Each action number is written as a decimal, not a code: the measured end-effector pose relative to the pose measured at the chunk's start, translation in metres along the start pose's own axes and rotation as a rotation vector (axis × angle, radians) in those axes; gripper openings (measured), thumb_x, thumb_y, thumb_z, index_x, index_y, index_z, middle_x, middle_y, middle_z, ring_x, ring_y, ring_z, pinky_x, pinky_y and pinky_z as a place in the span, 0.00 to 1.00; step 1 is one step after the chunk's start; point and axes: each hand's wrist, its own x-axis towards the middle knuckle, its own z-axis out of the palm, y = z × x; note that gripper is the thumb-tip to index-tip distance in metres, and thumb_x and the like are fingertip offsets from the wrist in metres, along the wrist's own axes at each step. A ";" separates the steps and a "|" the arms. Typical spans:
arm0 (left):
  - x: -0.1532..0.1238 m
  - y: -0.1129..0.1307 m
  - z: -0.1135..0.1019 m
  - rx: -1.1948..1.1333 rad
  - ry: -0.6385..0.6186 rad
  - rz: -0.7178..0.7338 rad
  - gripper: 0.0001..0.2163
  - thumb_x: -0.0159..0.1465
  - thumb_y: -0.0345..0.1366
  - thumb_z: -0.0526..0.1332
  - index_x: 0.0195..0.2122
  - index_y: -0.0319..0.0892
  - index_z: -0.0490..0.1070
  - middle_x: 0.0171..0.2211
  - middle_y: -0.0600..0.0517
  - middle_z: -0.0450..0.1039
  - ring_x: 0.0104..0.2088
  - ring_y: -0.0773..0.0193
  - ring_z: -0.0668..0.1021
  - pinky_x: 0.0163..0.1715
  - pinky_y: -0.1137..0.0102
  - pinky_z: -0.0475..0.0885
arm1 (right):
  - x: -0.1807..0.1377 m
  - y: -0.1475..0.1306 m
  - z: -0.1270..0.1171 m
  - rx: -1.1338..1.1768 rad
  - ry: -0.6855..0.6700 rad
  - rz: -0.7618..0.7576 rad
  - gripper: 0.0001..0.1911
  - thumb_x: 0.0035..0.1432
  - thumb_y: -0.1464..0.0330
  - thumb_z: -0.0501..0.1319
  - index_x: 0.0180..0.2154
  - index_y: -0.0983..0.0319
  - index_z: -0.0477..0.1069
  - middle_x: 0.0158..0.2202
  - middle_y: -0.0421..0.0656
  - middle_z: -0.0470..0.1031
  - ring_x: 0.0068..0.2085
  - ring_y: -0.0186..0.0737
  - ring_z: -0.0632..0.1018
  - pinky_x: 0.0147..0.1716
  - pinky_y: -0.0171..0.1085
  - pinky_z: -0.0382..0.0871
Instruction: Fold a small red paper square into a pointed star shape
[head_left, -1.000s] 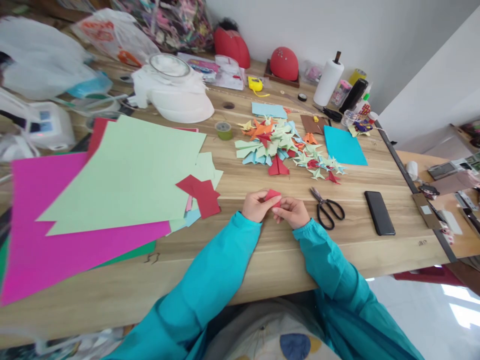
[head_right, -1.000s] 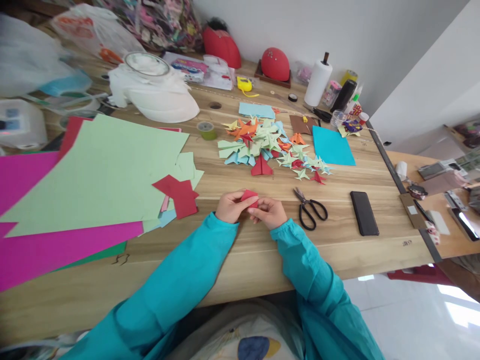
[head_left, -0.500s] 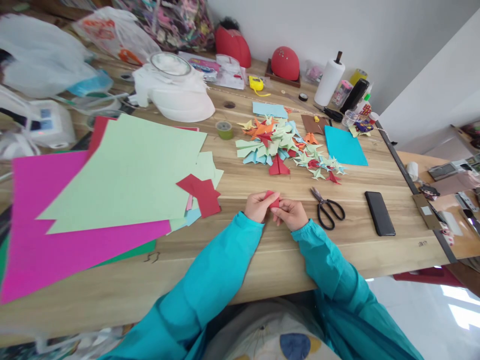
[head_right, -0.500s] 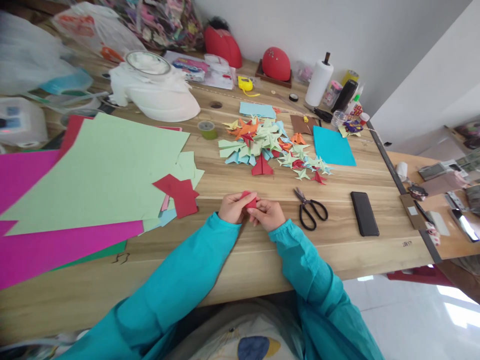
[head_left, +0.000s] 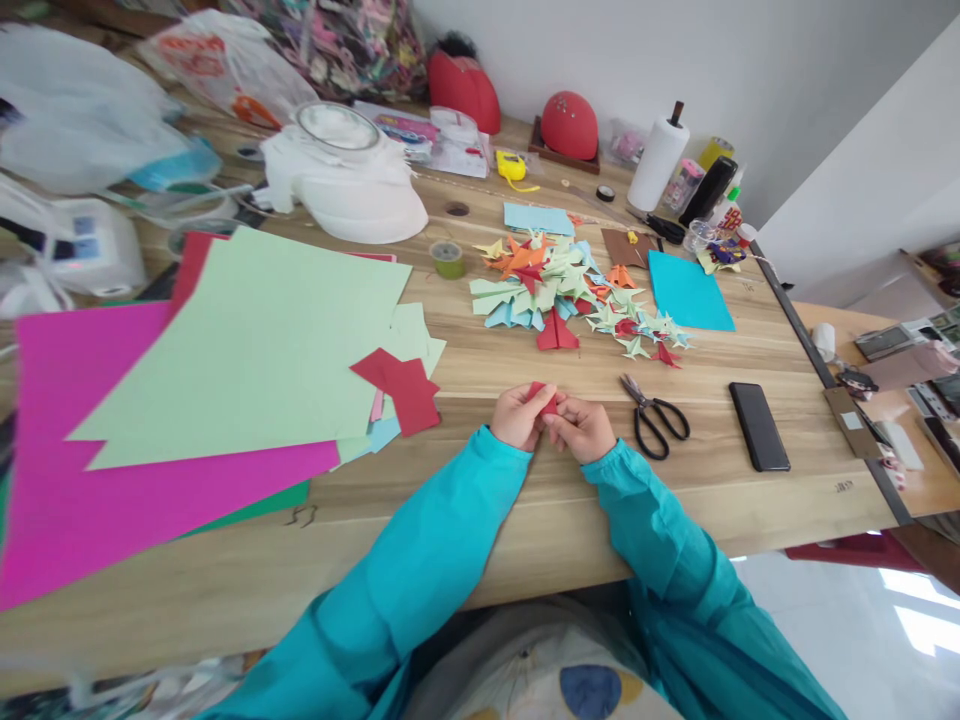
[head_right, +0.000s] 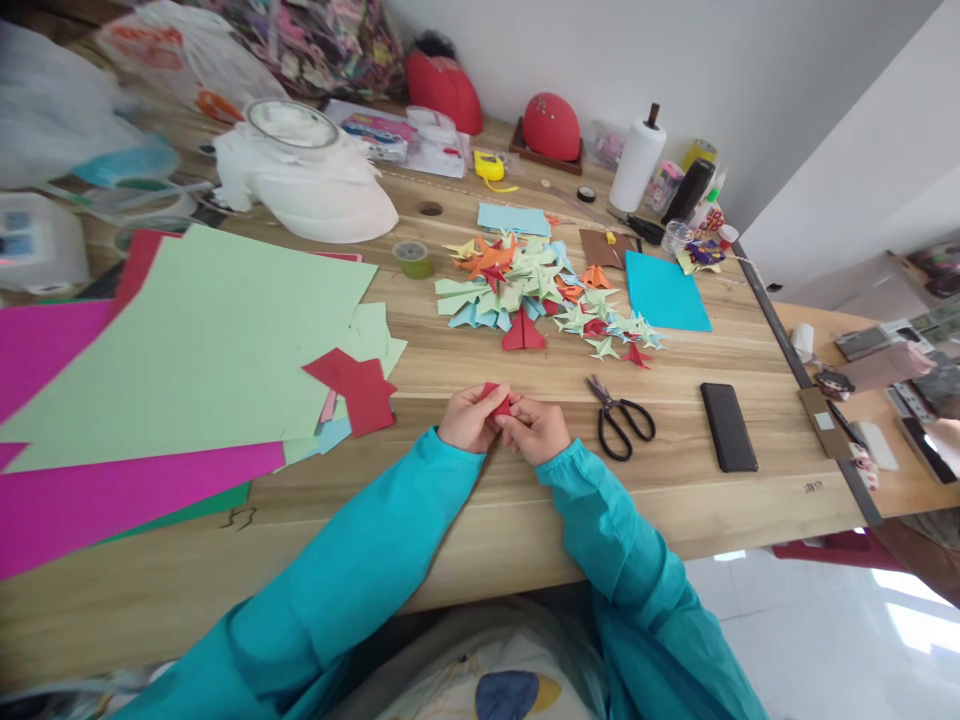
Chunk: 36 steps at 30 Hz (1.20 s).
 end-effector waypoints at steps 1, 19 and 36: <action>0.000 0.001 0.000 -0.006 -0.010 -0.010 0.15 0.43 0.44 0.66 0.21 0.36 0.69 0.13 0.53 0.68 0.09 0.67 0.67 0.06 0.72 0.61 | -0.001 -0.001 0.000 -0.020 0.002 -0.004 0.15 0.47 0.59 0.60 0.19 0.62 0.62 0.14 0.36 0.66 0.13 0.27 0.65 0.12 0.28 0.57; 0.000 0.004 -0.002 0.029 -0.071 -0.073 0.15 0.42 0.42 0.67 0.24 0.35 0.71 0.13 0.53 0.69 0.09 0.65 0.69 0.06 0.71 0.62 | -0.001 0.002 0.002 0.036 -0.045 0.048 0.19 0.53 0.53 0.50 0.33 0.62 0.64 0.13 0.33 0.65 0.12 0.26 0.65 0.11 0.26 0.59; 0.002 0.002 -0.007 0.087 0.065 -0.009 0.11 0.40 0.39 0.68 0.18 0.35 0.73 0.19 0.49 0.73 0.21 0.65 0.74 0.21 0.70 0.68 | -0.003 -0.004 -0.002 -0.090 -0.129 0.031 0.24 0.53 0.53 0.51 0.15 0.63 0.60 0.12 0.38 0.68 0.11 0.27 0.65 0.10 0.27 0.57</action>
